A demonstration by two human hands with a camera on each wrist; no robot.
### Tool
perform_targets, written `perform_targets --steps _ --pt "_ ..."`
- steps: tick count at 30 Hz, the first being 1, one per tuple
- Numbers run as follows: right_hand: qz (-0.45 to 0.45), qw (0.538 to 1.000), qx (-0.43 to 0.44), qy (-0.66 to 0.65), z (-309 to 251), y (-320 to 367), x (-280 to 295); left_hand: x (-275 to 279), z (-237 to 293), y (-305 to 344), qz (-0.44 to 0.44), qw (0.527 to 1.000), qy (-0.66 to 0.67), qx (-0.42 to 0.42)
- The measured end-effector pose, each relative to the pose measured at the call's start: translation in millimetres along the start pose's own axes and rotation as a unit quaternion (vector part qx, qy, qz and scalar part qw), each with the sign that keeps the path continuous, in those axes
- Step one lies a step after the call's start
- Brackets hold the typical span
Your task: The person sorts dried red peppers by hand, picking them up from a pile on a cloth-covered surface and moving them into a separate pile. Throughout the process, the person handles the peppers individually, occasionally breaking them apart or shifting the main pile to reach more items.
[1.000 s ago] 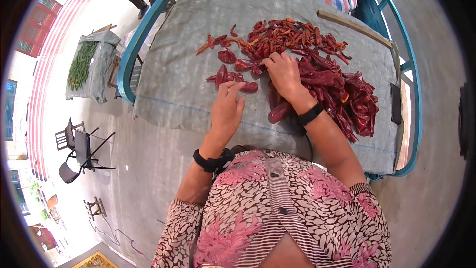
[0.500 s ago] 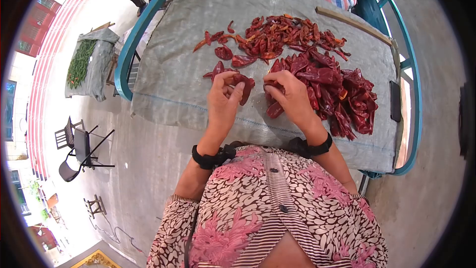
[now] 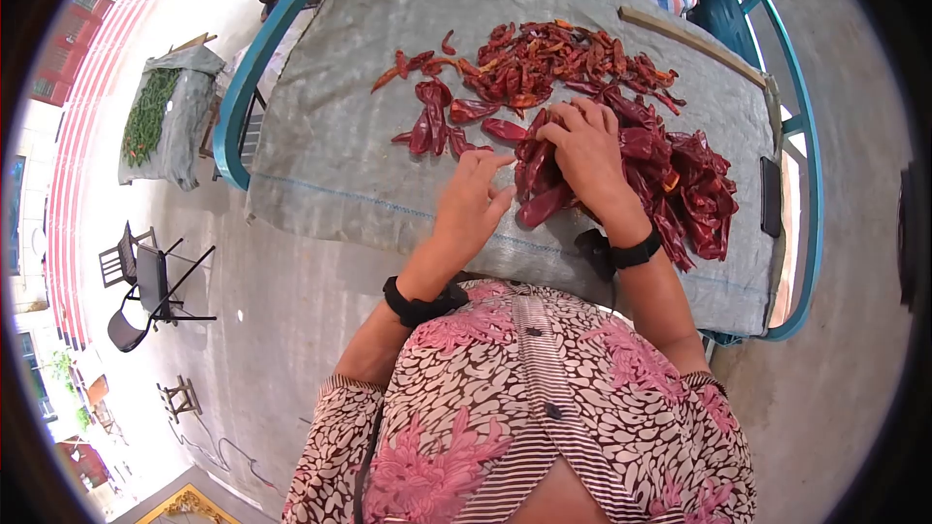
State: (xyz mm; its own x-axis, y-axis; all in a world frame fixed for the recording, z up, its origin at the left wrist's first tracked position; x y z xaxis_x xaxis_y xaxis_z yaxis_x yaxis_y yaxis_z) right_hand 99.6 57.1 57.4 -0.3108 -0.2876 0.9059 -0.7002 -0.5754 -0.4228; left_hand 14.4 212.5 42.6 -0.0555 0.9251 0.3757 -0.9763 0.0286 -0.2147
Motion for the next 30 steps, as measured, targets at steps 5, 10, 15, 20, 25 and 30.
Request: perform_targets --steps 5,10,15,20,25,30 --pt "0.008 0.998 0.015 -0.068 -20.3 -6.6 28.8 10.4 26.5 -11.1 0.076 0.996 -0.044 -0.015" --pt "0.024 0.988 -0.030 -0.151 -34.1 0.7 54.2 20.3 -15.9 -18.0 0.013 0.977 -0.212 -0.011" --pt "-0.073 0.994 0.036 -0.074 -35.0 50.3 29.7 48.3 17.4 -15.4 0.170 0.912 -0.370 -0.046" --pt "0.008 0.990 -0.018 -0.140 -26.8 55.8 37.5 18.8 23.4 -3.4 0.022 0.974 -0.196 -0.109" --pt "0.003 0.946 -0.104 -0.306 -24.3 56.8 38.9 -7.3 22.8 -1.3 -0.052 0.989 -0.116 -0.079" --pt "0.036 0.982 -0.077 -0.169 -18.2 55.0 46.9 32.5 13.1 -7.6 0.017 0.996 -0.083 0.004"
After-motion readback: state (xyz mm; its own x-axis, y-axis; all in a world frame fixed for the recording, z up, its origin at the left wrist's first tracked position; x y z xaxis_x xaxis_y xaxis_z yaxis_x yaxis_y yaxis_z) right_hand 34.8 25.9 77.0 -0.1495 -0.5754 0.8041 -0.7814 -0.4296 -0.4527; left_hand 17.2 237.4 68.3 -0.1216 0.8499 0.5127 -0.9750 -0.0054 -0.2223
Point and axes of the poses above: each hand's wrist, its own y-axis away from the middle knuckle, its own x-axis out of the back of the hand, z = x × y, the point moved 7 cm from there along -y, towards the middle knuckle, and after that the axes turned 4 degrees about y, right-handed, at the moved point
